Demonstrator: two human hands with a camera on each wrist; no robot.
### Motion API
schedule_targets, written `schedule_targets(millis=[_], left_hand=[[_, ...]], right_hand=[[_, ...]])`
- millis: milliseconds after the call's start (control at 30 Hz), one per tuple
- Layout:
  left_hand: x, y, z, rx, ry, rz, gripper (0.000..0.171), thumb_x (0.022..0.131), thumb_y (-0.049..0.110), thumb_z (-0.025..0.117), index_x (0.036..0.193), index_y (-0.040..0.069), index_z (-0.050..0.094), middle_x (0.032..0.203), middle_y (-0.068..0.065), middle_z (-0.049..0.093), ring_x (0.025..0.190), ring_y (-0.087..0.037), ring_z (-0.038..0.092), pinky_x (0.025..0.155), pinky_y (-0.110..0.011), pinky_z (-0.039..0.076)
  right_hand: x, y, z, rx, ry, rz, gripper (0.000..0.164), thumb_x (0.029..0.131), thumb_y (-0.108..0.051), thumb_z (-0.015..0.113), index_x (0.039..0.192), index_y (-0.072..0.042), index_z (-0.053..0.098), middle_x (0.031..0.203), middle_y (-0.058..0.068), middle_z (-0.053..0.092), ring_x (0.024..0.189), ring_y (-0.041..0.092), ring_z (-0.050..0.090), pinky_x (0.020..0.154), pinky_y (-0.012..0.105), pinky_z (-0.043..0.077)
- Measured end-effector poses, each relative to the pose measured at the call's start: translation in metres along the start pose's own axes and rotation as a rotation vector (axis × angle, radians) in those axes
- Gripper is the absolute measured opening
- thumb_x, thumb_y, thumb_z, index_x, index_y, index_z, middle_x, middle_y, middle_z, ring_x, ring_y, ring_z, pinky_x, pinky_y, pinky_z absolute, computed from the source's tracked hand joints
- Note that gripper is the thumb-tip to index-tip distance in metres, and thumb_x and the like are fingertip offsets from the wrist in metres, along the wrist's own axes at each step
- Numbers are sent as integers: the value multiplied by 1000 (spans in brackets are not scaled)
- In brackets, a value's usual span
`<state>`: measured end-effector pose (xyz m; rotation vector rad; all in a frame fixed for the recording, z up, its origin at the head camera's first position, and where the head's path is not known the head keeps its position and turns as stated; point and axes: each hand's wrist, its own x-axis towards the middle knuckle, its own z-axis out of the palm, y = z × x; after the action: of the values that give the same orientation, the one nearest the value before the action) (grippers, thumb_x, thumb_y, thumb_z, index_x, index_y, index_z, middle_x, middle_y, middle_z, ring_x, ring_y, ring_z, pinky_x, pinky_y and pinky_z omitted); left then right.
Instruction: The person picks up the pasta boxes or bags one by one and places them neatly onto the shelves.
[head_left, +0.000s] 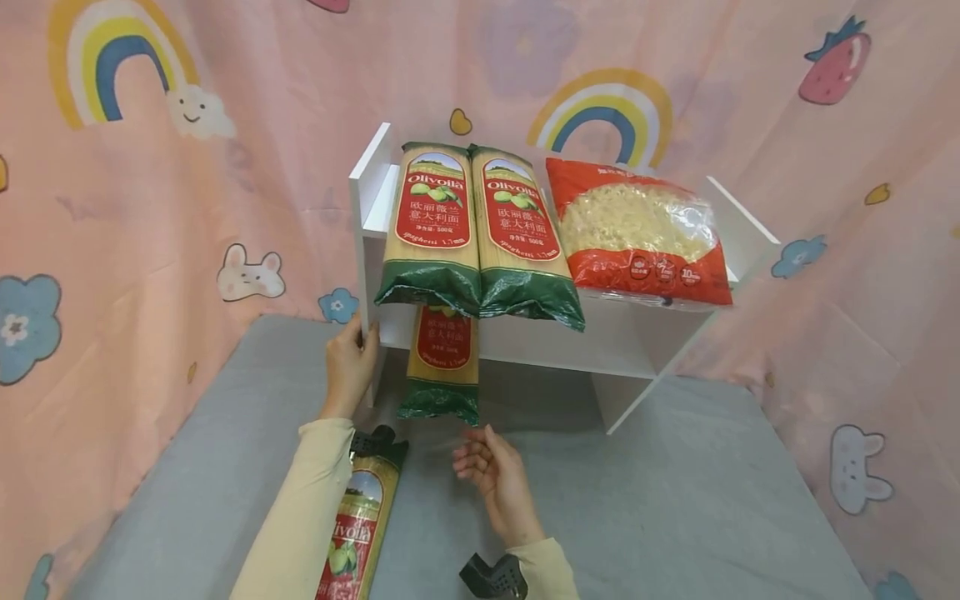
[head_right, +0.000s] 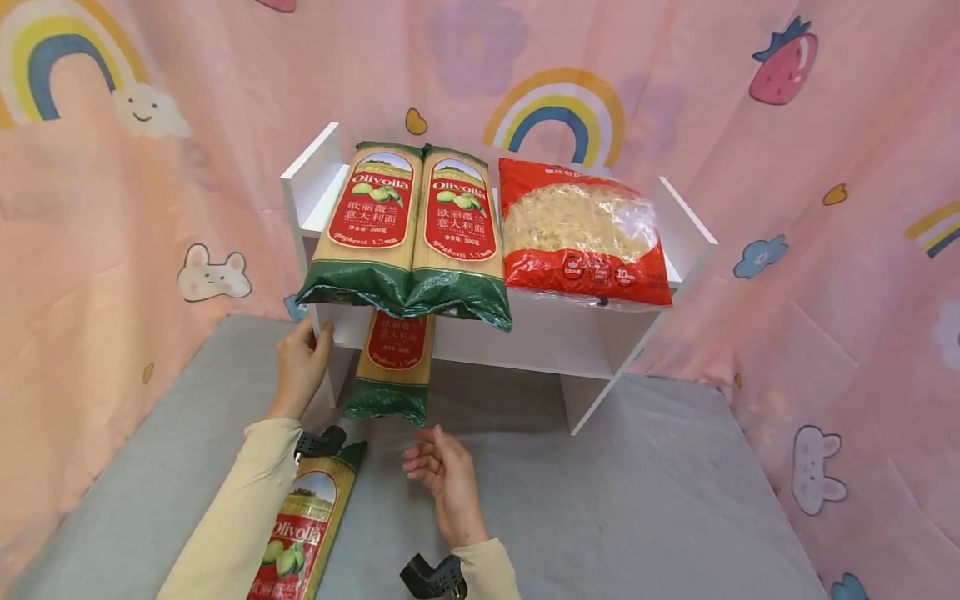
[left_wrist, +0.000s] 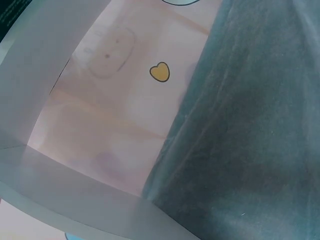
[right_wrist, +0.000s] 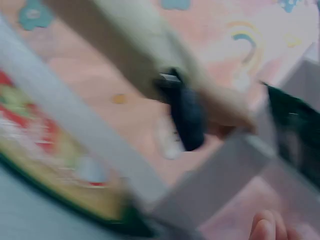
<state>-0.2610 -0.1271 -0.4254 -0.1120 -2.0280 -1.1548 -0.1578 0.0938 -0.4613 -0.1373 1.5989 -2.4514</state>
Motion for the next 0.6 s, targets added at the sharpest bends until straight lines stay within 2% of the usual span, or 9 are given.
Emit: schedule_targets(millis=[167, 233, 400, 600], left_hand=[[1, 1, -1, -9, -2, 8, 12, 92, 1, 56, 98, -7, 62, 68, -22, 63, 50, -19, 41, 46, -29, 32], [1, 1, -1, -15, -5, 6, 12, 92, 2, 55, 97, -7, 62, 71, -22, 64, 50, -19, 43, 46, -29, 32], [0, 0, 0, -19, -10, -14, 14, 92, 1, 55, 100, -8, 62, 78, -26, 66, 52, -24, 50, 47, -34, 37], [-1, -1, 0, -11, -9, -19, 16, 92, 1, 55, 103, -9, 62, 82, -27, 66, 55, -28, 54, 48, -38, 39]], right_hand=[[-23, 27, 11, -84, -31, 169, 45, 102, -31, 40, 111, 11, 55, 81, 4, 63, 67, 11, 61, 63, 24, 50], [-30, 35, 19, -125, -35, 232, 44, 101, -29, 44, 111, 12, 56, 80, 4, 63, 66, 10, 61, 62, 24, 50], [-39, 50, 33, -219, -25, 314, 30, 97, -19, 52, 104, 9, 59, 77, 5, 64, 61, 10, 61, 59, 24, 51], [-47, 61, 40, -324, -85, 399, 21, 94, -12, 55, 98, 8, 61, 77, 9, 66, 60, 10, 61, 59, 27, 53]])
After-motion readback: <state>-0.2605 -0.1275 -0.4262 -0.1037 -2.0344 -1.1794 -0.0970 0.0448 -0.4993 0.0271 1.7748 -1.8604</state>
